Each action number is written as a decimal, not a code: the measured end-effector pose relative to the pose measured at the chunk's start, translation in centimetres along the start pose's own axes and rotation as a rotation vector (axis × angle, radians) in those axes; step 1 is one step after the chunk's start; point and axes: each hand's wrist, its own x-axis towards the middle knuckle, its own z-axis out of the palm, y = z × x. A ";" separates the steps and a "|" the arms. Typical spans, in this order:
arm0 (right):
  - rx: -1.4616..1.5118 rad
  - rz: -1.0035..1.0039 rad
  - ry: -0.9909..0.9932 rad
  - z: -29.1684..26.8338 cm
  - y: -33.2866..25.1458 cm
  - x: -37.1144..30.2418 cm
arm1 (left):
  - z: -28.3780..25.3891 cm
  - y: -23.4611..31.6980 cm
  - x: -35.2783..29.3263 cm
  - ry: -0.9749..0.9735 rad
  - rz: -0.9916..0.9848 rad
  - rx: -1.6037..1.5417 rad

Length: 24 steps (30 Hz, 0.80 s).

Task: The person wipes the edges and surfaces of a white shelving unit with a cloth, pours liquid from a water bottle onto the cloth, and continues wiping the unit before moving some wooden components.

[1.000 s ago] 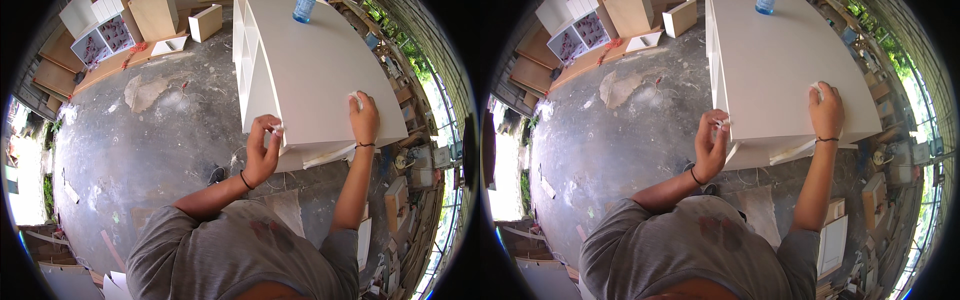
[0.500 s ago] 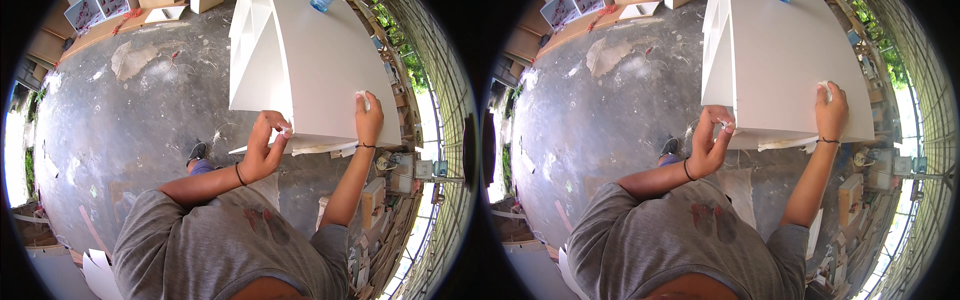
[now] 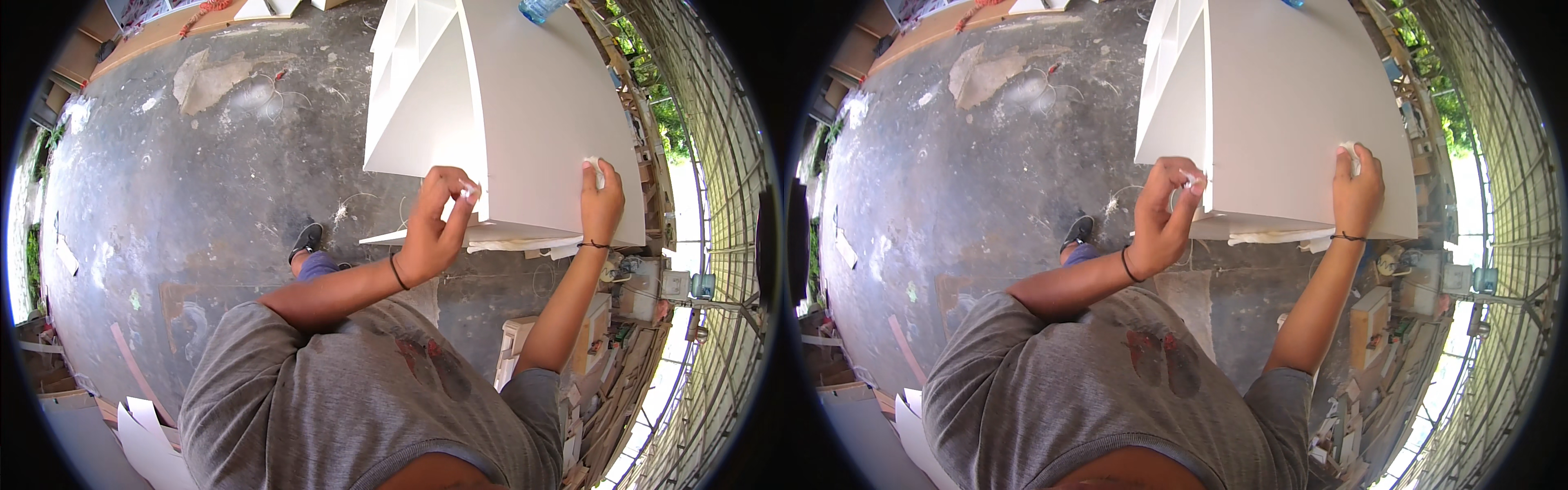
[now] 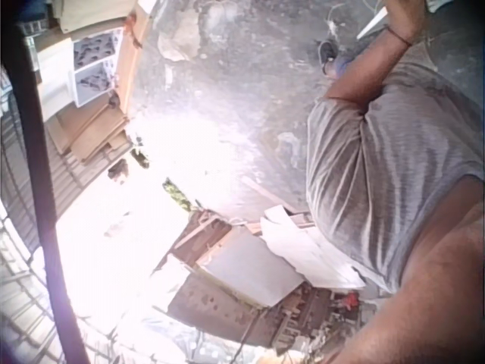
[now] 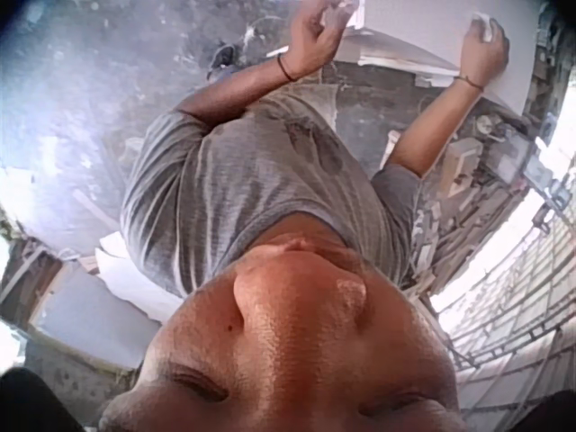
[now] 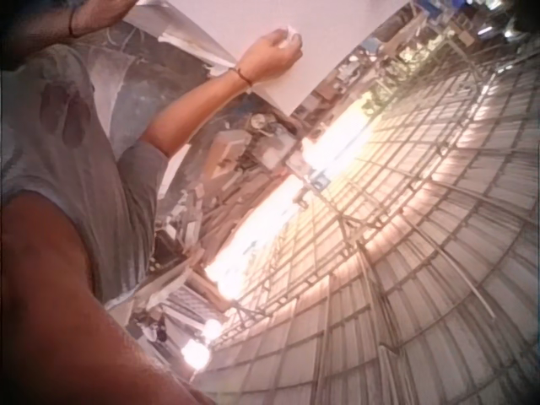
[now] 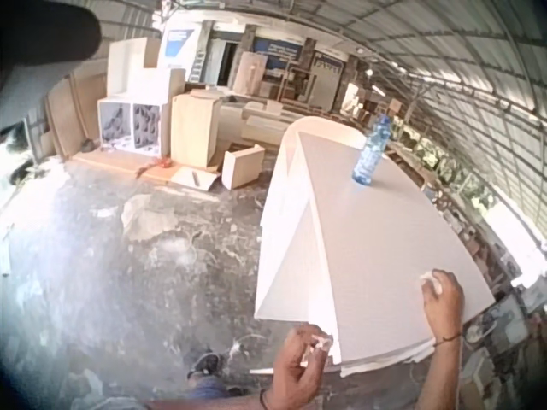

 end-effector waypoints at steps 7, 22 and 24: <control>-0.008 -0.003 0.011 0.0 0.0 -0.1 | -0.1 0.1 -0.2 -0.020 0.076 0.078; 0.041 -0.010 0.018 -0.2 0.6 -0.3 | -0.5 1.2 -2.3 -0.110 0.019 0.029; 0.052 -0.008 0.025 0.1 0.5 -0.3 | -0.9 1.7 -2.8 -0.224 0.064 0.136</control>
